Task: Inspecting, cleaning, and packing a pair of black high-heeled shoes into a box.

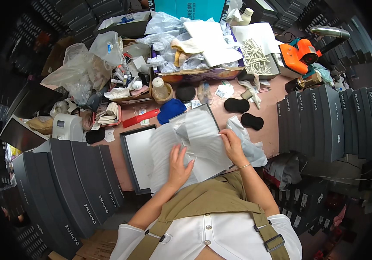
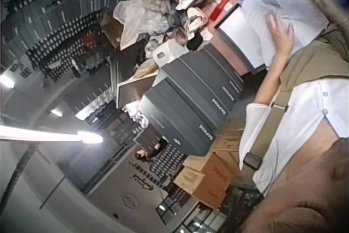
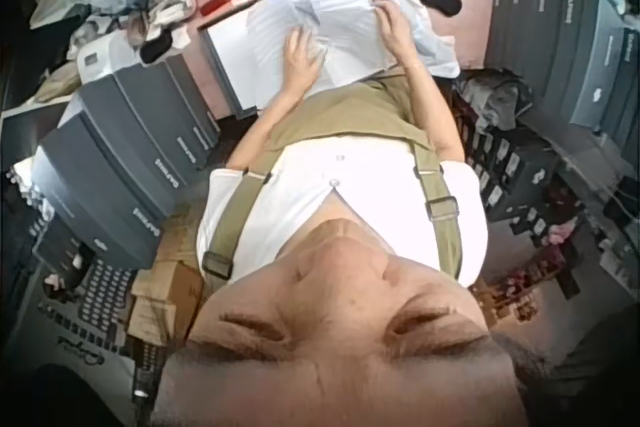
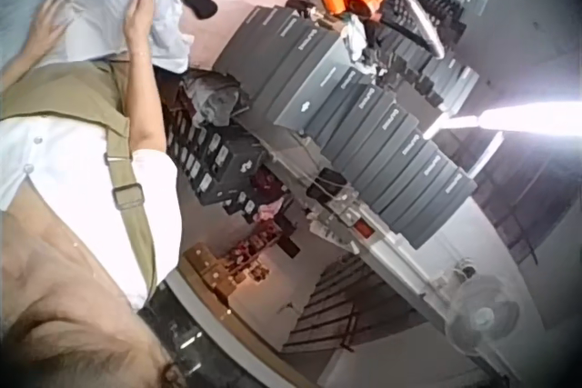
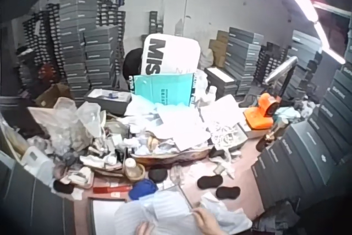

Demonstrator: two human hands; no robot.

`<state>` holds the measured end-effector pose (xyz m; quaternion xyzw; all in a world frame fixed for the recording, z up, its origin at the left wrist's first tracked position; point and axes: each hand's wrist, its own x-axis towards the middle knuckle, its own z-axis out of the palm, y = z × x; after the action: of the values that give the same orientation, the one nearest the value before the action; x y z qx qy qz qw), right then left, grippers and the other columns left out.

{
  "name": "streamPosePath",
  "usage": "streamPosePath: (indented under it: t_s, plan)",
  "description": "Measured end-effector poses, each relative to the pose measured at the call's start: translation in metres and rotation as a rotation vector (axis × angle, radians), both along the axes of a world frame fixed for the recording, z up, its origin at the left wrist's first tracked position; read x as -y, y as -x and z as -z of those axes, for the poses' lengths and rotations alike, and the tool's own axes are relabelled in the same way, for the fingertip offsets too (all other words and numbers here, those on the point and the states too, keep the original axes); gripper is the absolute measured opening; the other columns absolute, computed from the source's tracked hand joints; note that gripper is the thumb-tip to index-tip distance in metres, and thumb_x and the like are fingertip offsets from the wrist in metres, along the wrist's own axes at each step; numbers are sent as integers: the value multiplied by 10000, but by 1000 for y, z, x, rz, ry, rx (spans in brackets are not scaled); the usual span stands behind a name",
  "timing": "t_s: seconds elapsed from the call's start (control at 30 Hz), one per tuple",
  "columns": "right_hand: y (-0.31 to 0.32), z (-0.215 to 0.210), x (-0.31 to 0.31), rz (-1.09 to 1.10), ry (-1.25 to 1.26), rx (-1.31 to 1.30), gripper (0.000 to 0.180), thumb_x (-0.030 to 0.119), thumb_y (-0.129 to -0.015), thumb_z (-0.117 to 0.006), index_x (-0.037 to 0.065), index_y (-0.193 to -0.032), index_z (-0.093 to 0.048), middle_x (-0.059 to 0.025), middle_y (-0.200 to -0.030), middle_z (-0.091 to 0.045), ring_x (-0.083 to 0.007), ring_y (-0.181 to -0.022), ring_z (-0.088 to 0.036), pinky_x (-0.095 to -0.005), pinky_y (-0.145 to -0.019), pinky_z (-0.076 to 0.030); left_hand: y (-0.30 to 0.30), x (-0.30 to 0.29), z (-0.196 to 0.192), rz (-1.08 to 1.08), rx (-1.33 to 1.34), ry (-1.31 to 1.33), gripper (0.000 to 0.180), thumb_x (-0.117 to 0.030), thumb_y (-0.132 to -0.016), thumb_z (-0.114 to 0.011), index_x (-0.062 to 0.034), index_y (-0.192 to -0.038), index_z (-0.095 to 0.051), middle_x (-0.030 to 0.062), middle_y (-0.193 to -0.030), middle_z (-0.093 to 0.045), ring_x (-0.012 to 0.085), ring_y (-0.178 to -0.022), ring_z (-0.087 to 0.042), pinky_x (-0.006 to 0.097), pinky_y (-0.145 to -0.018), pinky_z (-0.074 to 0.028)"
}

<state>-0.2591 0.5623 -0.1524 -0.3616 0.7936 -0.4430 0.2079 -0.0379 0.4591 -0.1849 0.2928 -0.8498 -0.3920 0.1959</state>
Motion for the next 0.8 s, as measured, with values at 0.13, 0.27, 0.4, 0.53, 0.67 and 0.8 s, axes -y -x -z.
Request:
streamPosePath:
  t_s: [0.13, 0.27, 0.4, 0.53, 0.67, 0.8]
  plan:
    - [16, 23, -14, 333, 472, 874, 134, 142, -963, -505, 54, -1045, -563, -44, -933, -617, -144, -861, -600, -291, -773, -479, -23, -30, 3, -192, 3, -273, 725, -191, -813, -696, 52, -1382, -318, 284, -1427, -286, 388, -1340, -293, 417, -1090, -278]
    - [43, 51, -40, 491, 279, 896, 179, 184, -955, -527, 47, -1071, -534, -17, -973, -596, -108, -831, -595, -279, -724, -505, -11, -32, 66, -153, 3, -625, 888, -356, -805, -687, 89, -1401, -202, 323, -1349, -393, 425, -1252, -417, 418, -1040, -350]
    - [38, 23, -81, 435, 16, 726, 180, 210, -940, -557, 35, -966, -590, -32, -863, -612, -102, -814, -602, -261, -639, -516, 15, 11, 48, -55, 320, -583, 807, -316, -779, -663, 86, -1352, -262, 346, -1193, -518, 461, -1097, -527, 464, -927, -434]
    - [-28, -56, -71, -523, -464, 808, 225, 211, -912, -583, 16, -1009, -636, -125, -912, -647, -161, -943, -621, -332, -766, -517, 18, 3, 69, -129, 347, -579, 740, -214, -768, -602, 75, -1354, -255, 343, -1202, -514, 469, -1104, -519, 470, -943, -423]
    - [-87, -5, 4, -559, -208, -203, 508, 219, -807, -673, 84, -1270, -512, -204, -1322, -466, -311, -1253, -431, -533, -1001, -343, 20, 2, 80, -100, 232, -585, 751, -157, -761, -571, 63, -1384, -215, 345, -1237, -487, 478, -1124, -499, 473, -966, -404]
    - [-33, 4, 5, -251, -550, -738, 631, 225, -746, -696, 98, -1318, -464, -195, -1403, -391, -364, -1328, -320, -652, -1031, -214, 11, 7, 86, -93, 182, -535, 766, -130, -764, -538, 35, -1420, -180, 334, -1298, -440, 480, -1160, -471, 455, -999, -378]
